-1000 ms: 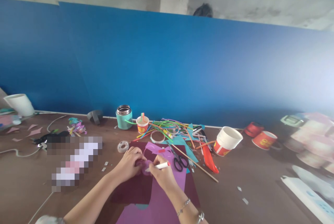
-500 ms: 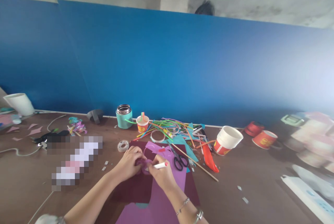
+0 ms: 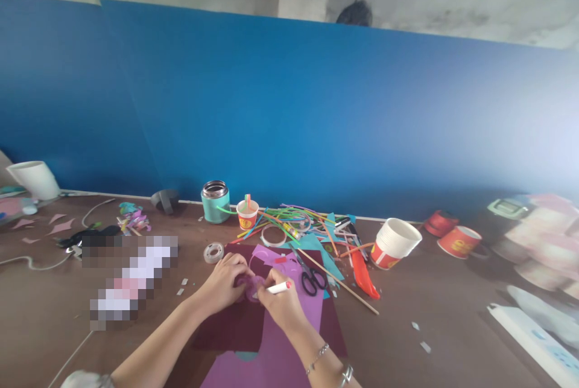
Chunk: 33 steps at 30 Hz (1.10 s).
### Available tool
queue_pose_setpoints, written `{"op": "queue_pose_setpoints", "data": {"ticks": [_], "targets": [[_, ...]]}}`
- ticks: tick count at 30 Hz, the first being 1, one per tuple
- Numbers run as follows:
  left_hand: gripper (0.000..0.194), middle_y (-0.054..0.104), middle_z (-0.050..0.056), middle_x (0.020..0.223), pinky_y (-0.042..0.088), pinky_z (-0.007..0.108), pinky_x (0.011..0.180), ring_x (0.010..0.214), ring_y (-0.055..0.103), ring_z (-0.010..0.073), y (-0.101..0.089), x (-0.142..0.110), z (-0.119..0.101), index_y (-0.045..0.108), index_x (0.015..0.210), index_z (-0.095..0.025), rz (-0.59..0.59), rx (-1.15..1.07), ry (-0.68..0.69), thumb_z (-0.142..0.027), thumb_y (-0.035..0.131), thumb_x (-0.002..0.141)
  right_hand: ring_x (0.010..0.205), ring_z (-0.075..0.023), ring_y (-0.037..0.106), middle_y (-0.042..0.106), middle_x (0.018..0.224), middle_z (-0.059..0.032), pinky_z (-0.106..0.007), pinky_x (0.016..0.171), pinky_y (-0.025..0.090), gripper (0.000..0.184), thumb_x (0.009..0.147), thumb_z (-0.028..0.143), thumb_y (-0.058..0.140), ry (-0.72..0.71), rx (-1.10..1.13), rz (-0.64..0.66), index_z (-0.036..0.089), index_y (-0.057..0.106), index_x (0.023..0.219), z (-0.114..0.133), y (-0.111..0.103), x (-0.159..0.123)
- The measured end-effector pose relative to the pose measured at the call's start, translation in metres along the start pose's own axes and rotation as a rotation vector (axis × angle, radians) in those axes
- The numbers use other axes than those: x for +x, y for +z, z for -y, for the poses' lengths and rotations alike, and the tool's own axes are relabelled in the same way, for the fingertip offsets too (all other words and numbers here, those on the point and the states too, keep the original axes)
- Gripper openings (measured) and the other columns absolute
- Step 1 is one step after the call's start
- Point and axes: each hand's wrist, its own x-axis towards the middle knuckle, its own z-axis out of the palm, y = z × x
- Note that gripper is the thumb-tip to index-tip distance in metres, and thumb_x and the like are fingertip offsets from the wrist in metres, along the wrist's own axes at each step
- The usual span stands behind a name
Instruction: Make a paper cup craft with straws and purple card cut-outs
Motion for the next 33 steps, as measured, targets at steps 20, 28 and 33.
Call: {"op": "queue_pose_setpoints", "data": {"ticks": [20,28,33], "targets": [[0.026,0.059,0.002,0.09,0.039,0.031,0.081,0.09,0.049,0.0187,0.003,-0.001,0.002,0.068,0.082,-0.024,-0.022,-0.035,0.002,-0.009,0.052,0.068,0.033,-0.0074,0.029,0.037,0.037,0.0089,-0.019,0.035,0.017,0.034,0.081,0.05,0.044,0.157,0.472,-0.186,0.021,0.045,0.063,0.007,-0.027,0.005],[0.029,0.061,0.005,0.088,0.042,0.032,0.081,0.088,0.053,0.0193,0.005,0.004,0.009,0.066,0.085,-0.02,-0.216,-0.127,0.033,-0.006,0.043,0.075,0.082,-0.0227,0.063,0.07,0.083,-0.0071,-0.031,0.073,0.046,0.031,0.086,0.038,0.048,-0.185,-0.076,-0.292,0.019,0.065,0.103,0.01,-0.052,0.017],[0.033,0.062,0.005,0.085,0.042,0.034,0.083,0.086,0.055,0.0195,0.004,0.007,0.011,0.065,0.082,-0.021,-0.313,-0.149,0.019,-0.003,0.039,0.073,0.094,-0.0238,0.057,0.068,0.096,-0.006,-0.032,0.08,0.041,0.045,0.07,0.005,0.05,-0.385,-0.611,-0.085,0.023,0.061,0.109,0.007,-0.051,0.03]]}}
